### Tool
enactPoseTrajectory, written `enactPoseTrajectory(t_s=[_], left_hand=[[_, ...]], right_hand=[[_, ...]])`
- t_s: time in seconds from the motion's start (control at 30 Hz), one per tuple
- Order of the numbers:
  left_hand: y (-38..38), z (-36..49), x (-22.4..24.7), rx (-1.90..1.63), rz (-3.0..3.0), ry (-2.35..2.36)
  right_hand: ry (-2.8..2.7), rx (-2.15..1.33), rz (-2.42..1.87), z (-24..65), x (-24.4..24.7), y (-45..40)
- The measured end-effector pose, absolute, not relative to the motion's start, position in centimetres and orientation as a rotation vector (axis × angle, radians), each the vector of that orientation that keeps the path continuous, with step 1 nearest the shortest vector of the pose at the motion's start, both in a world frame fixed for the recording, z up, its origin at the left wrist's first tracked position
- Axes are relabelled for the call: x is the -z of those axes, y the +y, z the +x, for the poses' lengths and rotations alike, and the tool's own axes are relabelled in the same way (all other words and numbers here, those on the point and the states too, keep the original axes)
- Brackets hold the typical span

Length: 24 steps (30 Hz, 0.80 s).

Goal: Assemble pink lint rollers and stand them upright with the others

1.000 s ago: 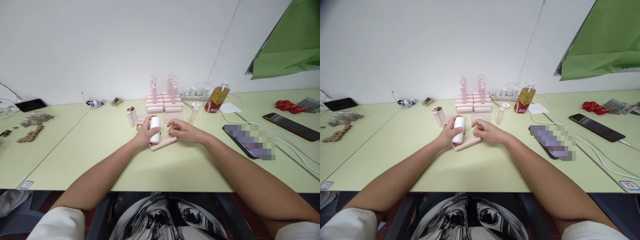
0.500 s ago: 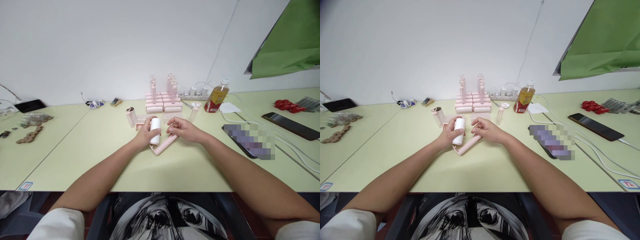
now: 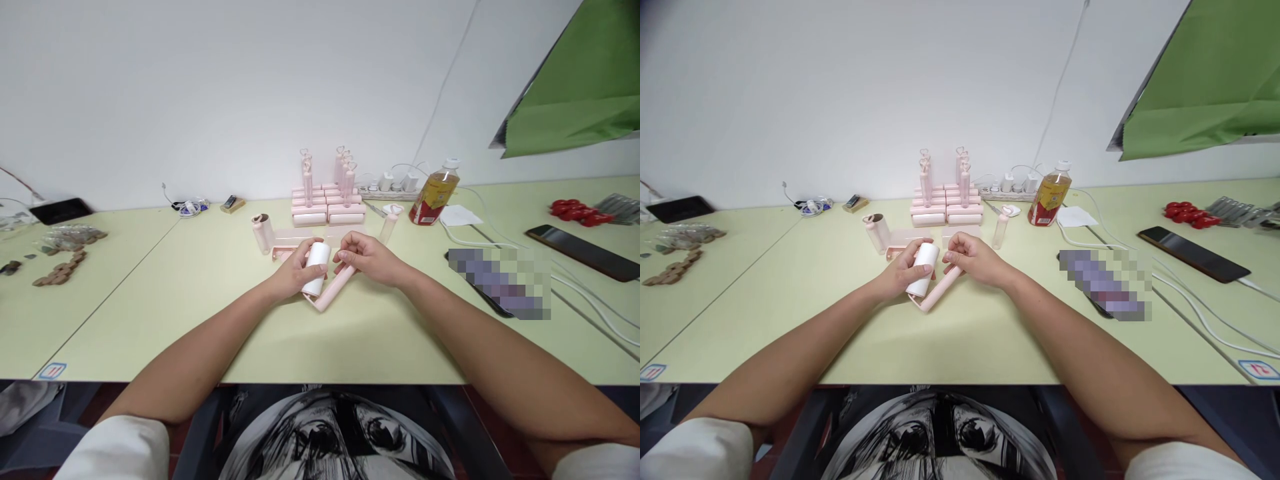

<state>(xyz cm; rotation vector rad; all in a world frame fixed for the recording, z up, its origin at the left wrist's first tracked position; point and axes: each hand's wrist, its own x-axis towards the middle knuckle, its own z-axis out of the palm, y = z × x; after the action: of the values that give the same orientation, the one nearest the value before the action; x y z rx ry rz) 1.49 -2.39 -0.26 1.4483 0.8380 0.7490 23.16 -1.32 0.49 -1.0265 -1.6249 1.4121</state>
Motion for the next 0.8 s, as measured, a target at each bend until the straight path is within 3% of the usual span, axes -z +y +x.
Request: enactPoseTrajectory(t_s=[0.6, 0.8], left_hand=[[-1.9, 0.3, 0.3, -0.614, 1.556, 0.717], [-1.7, -0.2, -0.5, -0.572, 1.841, 0.699]], right_hand=[[-1.716, -1.349, -0.914, 22.3, -0.3, -1.8], [-1.549, -1.687, -0.932, 22.6, -0.6, -2.1]])
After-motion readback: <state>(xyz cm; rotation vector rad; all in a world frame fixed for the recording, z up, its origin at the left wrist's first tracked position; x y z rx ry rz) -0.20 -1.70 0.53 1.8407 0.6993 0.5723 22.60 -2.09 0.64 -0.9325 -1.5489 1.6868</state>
